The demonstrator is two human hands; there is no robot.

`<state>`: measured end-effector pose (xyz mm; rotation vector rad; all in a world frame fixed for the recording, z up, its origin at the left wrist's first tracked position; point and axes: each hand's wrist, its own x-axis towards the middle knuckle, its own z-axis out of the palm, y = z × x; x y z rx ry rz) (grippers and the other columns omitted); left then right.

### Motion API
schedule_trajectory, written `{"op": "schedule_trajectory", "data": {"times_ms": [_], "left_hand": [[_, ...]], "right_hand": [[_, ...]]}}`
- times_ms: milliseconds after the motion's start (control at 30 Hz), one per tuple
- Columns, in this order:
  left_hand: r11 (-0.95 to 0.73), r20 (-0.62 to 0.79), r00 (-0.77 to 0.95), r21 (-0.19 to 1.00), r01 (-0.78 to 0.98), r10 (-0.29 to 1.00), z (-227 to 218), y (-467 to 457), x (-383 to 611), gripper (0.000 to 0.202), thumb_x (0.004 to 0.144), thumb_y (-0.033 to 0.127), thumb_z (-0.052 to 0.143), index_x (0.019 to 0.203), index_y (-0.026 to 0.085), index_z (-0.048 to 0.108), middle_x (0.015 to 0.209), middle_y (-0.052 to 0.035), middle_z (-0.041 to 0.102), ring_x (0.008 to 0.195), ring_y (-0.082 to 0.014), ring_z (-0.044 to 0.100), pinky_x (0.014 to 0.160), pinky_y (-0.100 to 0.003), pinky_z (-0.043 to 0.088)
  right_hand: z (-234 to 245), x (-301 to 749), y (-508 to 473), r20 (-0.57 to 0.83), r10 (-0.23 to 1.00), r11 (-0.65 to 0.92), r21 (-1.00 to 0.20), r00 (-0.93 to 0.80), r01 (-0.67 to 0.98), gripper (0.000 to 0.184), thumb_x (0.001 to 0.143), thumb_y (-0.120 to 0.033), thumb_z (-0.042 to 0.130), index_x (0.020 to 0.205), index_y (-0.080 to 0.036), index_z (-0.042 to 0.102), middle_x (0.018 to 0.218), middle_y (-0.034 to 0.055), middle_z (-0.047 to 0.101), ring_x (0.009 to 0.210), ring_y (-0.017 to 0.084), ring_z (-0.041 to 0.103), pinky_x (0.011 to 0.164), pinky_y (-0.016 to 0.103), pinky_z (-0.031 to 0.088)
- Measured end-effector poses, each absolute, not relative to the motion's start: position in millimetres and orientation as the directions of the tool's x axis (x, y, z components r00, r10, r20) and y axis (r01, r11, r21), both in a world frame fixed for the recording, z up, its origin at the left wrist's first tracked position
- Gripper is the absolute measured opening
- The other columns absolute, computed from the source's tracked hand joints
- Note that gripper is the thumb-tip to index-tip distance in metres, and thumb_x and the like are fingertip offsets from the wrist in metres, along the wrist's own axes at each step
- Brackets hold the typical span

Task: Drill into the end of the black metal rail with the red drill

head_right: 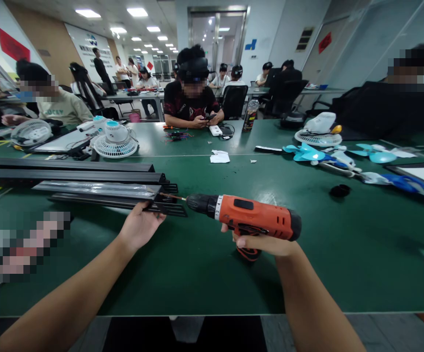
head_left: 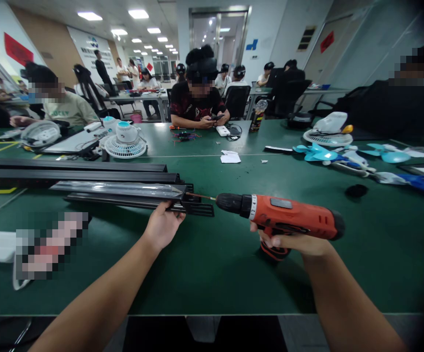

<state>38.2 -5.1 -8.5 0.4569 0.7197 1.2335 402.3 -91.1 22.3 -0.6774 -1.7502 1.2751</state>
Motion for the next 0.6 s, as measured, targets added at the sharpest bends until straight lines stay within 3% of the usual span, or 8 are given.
{"op": "schedule_trajectory", "data": {"times_ms": [200, 400, 600], "left_hand": [[0.286, -0.251, 0.154, 0.665, -0.690, 0.956, -9.5, -4.5, 38.7, 0.014, 0.099, 0.021, 0.073, 0.112, 0.023, 0.078, 0.110, -0.0081, 0.080, 0.092, -0.0208, 0.069, 0.076, -0.034, 0.057], [0.292, -0.259, 0.154, 0.664, -0.689, 0.953, -10.0, -3.6, 38.7, 0.010, 0.098, 0.020, 0.074, 0.107, 0.023, 0.076, 0.107, -0.0072, 0.080, 0.089, -0.0196, 0.069, 0.075, -0.034, 0.056], [0.299, -0.262, 0.162, 0.663, -0.687, 0.952, -10.0, -3.3, 38.4, 0.007, 0.097, 0.021, 0.074, 0.104, 0.022, 0.075, 0.104, -0.0064, 0.079, 0.088, -0.0195, 0.068, 0.074, -0.034, 0.056]], "right_hand": [[23.2, 400.5, -91.8, 0.337, 0.801, 0.349, -0.934, -0.495, -0.072, 0.035, 0.105, -0.047, 0.090, 0.129, -0.022, 0.085, 0.079, 0.0005, 0.073, 0.067, 0.015, 0.067, 0.061, 0.028, 0.066], [21.6, 399.8, -91.9, 0.334, 0.814, 0.331, -0.939, -0.475, -0.092, 0.032, 0.104, -0.045, 0.092, 0.127, -0.024, 0.085, 0.106, 0.0075, 0.082, 0.068, 0.013, 0.067, 0.063, 0.027, 0.067], [16.0, 405.0, -90.0, 0.334, 0.802, 0.340, -0.937, -0.496, -0.081, 0.037, 0.104, -0.044, 0.092, 0.132, -0.023, 0.084, 0.097, 0.0054, 0.080, 0.069, 0.014, 0.068, 0.065, 0.029, 0.068]]}}
